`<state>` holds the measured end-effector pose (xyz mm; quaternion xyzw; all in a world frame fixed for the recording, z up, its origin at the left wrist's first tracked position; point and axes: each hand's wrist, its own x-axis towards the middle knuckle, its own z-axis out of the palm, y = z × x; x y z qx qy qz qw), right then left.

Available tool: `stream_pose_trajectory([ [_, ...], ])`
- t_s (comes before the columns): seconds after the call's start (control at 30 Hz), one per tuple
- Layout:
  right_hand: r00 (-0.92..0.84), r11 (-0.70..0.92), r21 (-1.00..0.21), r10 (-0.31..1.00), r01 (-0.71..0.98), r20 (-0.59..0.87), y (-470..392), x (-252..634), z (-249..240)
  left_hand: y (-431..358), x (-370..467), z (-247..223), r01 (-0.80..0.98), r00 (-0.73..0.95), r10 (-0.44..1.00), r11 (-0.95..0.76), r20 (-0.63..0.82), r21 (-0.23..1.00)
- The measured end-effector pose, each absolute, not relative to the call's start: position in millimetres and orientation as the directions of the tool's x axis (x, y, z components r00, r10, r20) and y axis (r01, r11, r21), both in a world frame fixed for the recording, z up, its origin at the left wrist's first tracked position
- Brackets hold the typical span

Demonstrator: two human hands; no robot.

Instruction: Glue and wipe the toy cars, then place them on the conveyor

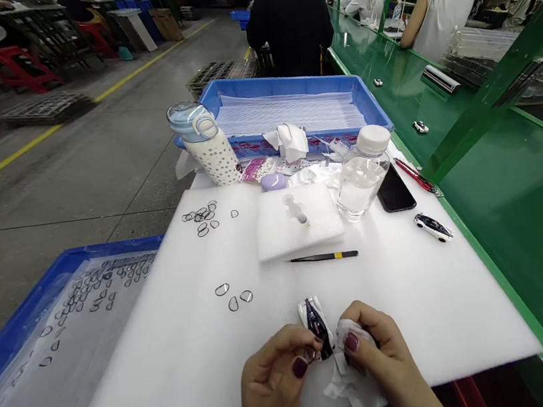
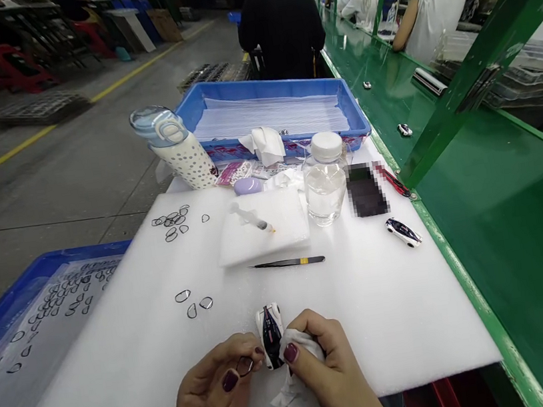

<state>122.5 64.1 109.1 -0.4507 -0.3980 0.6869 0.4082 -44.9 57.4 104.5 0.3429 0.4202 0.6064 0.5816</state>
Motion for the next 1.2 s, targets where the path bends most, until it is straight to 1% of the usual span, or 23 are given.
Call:
stream_pose_trajectory([
  [0.13,-0.272,-0.35,-0.917,0.917,-0.192,-0.293,65.0,123.4,109.3,61.3,-39.3,112.8,-0.403,-0.147,0.988,-0.013,-0.051,0.915],
  [0.43,-0.293,-0.255,-0.956,0.934,-0.147,-0.204,68.0,123.9,108.3,59.2,-39.7,110.6,-0.408,-0.149,0.988,-0.028,-0.036,0.912],
  [0.6,-0.302,-0.249,-0.961,0.932,-0.124,-0.202,67.8,120.9,113.7,58.1,-39.7,109.7,-0.416,-0.152,0.987,-0.008,-0.06,0.909],
  [0.77,-0.273,-0.222,-0.97,0.944,-0.101,-0.188,69.2,120.6,116.9,59.1,-38.9,110.8,-0.423,-0.162,0.985,-0.014,-0.06,0.906],
  [0.9,-0.282,-0.235,-0.967,0.938,-0.097,-0.2,70.3,120.6,116.9,58.7,-38.9,109.2,-0.434,-0.168,0.984,-0.013,-0.066,0.901],
  [1.03,-0.265,-0.26,-0.96,0.937,-0.103,-0.225,69.4,120.6,116.3,54.4,-42.6,102.7,-0.432,-0.125,0.99,0.007,-0.068,0.902],
  [1.2,-0.296,-0.275,-0.952,0.928,-0.137,-0.225,69.7,120.9,116.7,53.0,-44.9,100.3,-0.431,-0.099,0.992,0.03,-0.081,0.902],
])
